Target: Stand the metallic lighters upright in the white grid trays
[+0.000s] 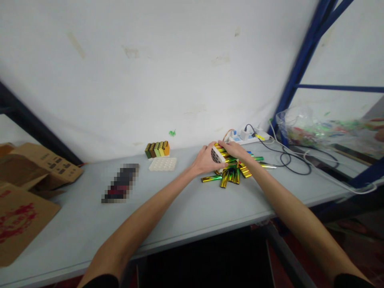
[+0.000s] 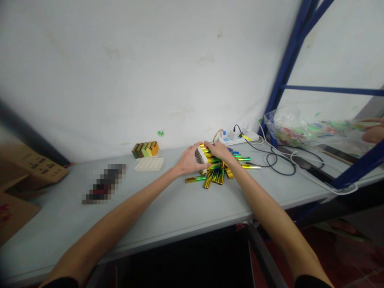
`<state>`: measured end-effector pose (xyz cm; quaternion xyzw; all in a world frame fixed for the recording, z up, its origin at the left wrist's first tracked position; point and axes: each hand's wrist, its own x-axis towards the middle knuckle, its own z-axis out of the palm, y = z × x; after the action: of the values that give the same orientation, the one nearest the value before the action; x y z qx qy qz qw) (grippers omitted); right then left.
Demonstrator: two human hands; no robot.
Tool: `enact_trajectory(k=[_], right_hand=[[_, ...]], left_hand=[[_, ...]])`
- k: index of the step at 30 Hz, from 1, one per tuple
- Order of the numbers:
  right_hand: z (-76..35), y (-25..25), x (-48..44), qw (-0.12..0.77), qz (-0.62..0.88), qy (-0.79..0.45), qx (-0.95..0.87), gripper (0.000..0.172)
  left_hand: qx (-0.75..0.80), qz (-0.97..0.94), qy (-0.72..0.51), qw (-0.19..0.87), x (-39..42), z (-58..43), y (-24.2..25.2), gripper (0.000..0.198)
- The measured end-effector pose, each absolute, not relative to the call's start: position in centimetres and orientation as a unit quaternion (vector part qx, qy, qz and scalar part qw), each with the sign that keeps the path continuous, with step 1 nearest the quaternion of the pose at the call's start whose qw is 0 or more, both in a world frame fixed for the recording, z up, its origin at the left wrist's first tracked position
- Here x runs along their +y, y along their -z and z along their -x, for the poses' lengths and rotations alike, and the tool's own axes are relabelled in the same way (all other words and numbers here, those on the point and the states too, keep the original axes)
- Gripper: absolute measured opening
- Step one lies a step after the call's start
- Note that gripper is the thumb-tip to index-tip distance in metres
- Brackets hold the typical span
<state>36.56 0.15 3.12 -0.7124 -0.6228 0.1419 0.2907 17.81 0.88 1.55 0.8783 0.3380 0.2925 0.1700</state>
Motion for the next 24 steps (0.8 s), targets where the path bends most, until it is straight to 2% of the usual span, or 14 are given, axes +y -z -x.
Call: enact_trajectory(k=[4,9,15,24], right_hand=[[-36.0,-3.2,-0.3,0.304,0.672,-0.055,-0.673,0.042],[-34.9,-2.9,-1.0,0.263,0.596,-0.016,-0.758,0.048],[-35.2,-1.2,-0.9,0.238,0.581,0.055,-0.776,0.050],[-35.8,-0.7,-0.9,0.204,0.620,0.114,-0.749,0.039]], left_hand=[[0.325,-0.883,-0.281,0.189,1.2,-18.0,-1.2,0.099],[0.307,-0.887,-0.276,0.207,1.8,-18.3,-1.0,0.098],[0.312,-0.875,-0.285,0.238,1.9,-18.1,-0.5,0.115],[0.259,-0.866,-0.346,0.251,1.5,-17.6,0.8,0.094]])
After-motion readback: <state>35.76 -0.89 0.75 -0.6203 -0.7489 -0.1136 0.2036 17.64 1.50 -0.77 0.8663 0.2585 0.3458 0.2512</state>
